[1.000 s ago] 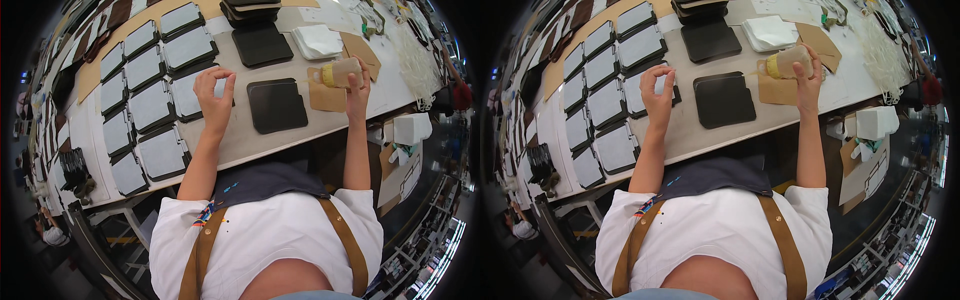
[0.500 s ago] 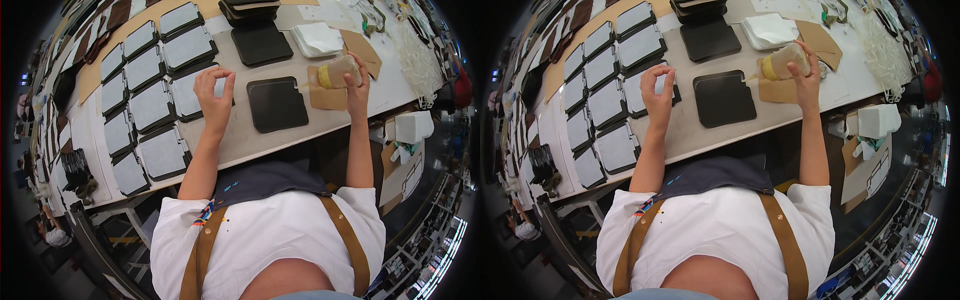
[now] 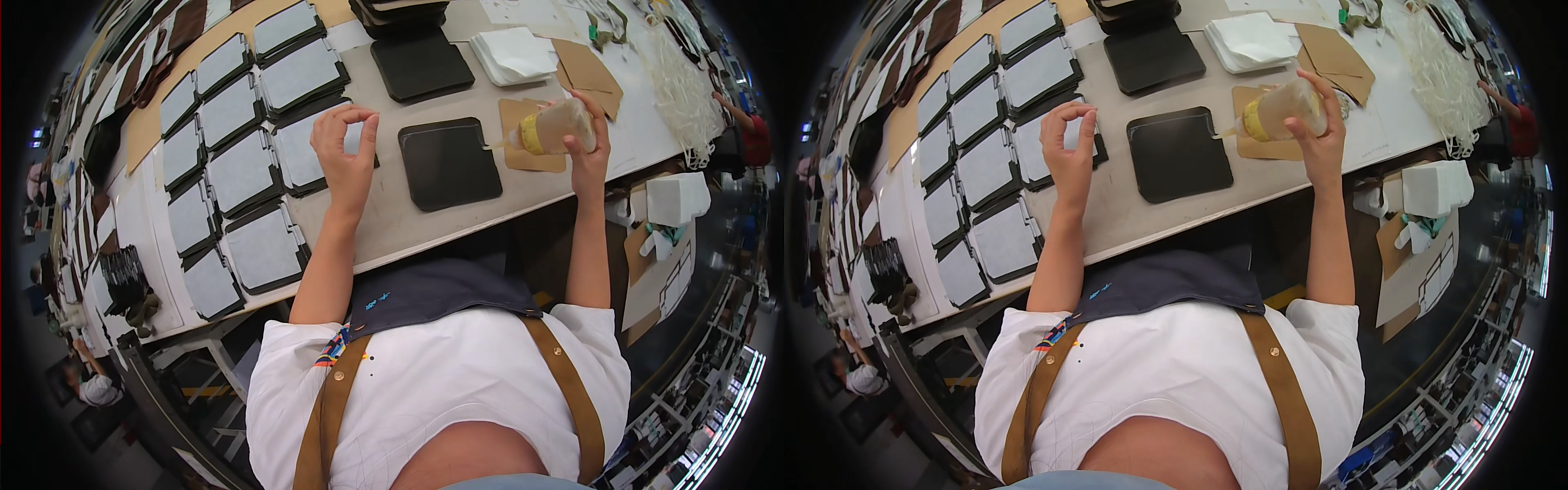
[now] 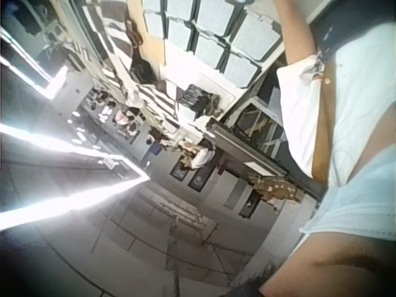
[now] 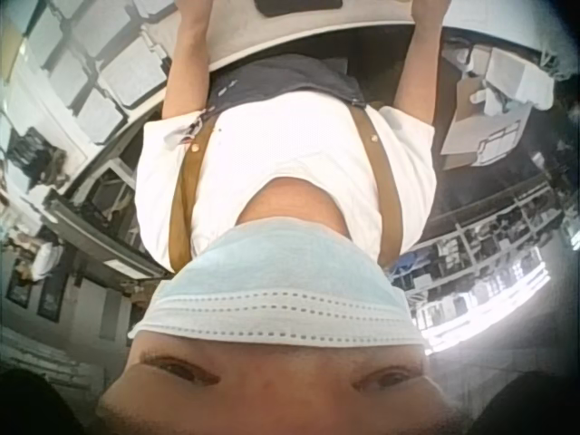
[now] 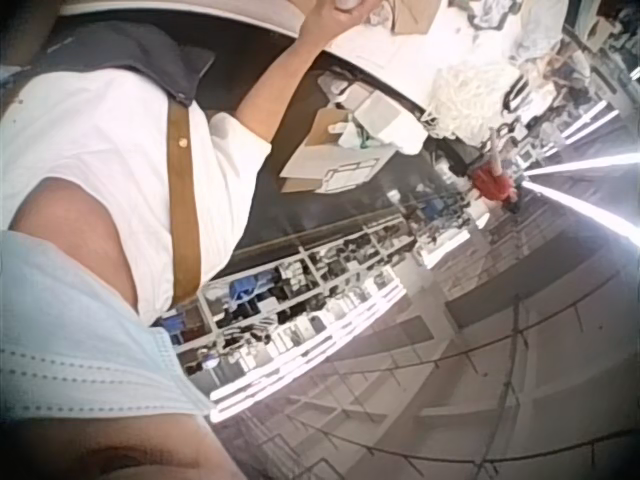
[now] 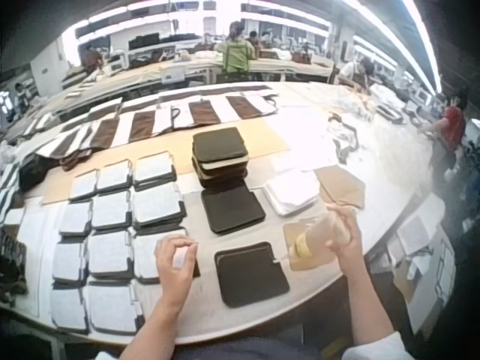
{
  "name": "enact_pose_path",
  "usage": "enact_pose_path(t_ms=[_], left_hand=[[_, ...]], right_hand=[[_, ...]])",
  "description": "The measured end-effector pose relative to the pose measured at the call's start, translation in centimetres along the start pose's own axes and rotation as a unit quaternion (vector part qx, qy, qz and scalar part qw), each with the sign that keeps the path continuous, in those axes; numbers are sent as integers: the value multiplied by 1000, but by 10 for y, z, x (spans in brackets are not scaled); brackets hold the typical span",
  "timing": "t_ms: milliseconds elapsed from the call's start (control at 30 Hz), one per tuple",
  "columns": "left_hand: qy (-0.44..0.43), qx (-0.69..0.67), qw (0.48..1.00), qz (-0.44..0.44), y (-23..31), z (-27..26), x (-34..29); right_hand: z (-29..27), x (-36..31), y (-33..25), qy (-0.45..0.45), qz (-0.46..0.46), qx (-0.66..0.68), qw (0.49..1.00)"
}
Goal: The person repeatedly applies glue to the edges of black rectangular pads using a squeeze bottle, then places a white fabric insert on top and presses it down. The finished units are stacked on the left side of the table. The process is repeated for multiple units throughout the clip.
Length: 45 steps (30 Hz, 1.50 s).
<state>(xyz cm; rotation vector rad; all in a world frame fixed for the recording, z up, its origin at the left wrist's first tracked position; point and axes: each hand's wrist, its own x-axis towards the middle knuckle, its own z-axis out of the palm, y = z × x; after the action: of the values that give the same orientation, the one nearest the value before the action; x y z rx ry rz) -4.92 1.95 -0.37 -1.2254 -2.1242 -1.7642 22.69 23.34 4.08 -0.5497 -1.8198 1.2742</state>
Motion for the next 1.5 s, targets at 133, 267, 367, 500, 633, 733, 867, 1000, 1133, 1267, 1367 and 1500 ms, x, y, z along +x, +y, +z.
enact_pose_path(t_ms=[133, 267, 367, 500, 633, 733, 867, 1000, 1133, 1267, 1367, 1500], left_hand=[[1, 1, 1000, 0, 0, 0, 0], [-1, 6, 1000, 6, -1, 0, 0], [-3, 24, 1000, 13, 1, 0, 0], [-1, 24, 1000, 10, 2, -1, 1], [1, 23, 1000, 13, 0, 0, 0], [1, 18, 1000, 11, 0, 1, 0], [2, 31, 999, 17, 0, 0, 1], [5, 20, 1000, 16, 0, 0, 1], [4, 20, 1000, 16, 1, 1, 1], [-1, -13, 1000, -4, -4, 2, -1], [1, -20, 1000, -1, -3, 3, -1], [-1, -13, 1000, -4, -4, 2, -1]], right_hand=[[-6, -2, 3, 4, -4, -11, 1000], [-4, -5, -3, -2, 13, 15, 1000], [-12, -8, 2, 6, -6, -28, 1000], [-19, -15, 6, 6, -16, -45, 999], [-15, -21, -2, 1, 6, -2, 1000], [-13, -22, -1, 1, 8, 17, 1000], [-8, -20, -3, -14, 14, 26, 999], [-6, -21, -10, -7, 9, 5, 1000], [-12, -30, -9, 0, 15, 13, 1000], [-16, -49, -10, 15, 41, 27, 999], [-16, -70, -7, 69, 56, 61, 994], [-12, -106, -13, 236, 142, 196, 941]])
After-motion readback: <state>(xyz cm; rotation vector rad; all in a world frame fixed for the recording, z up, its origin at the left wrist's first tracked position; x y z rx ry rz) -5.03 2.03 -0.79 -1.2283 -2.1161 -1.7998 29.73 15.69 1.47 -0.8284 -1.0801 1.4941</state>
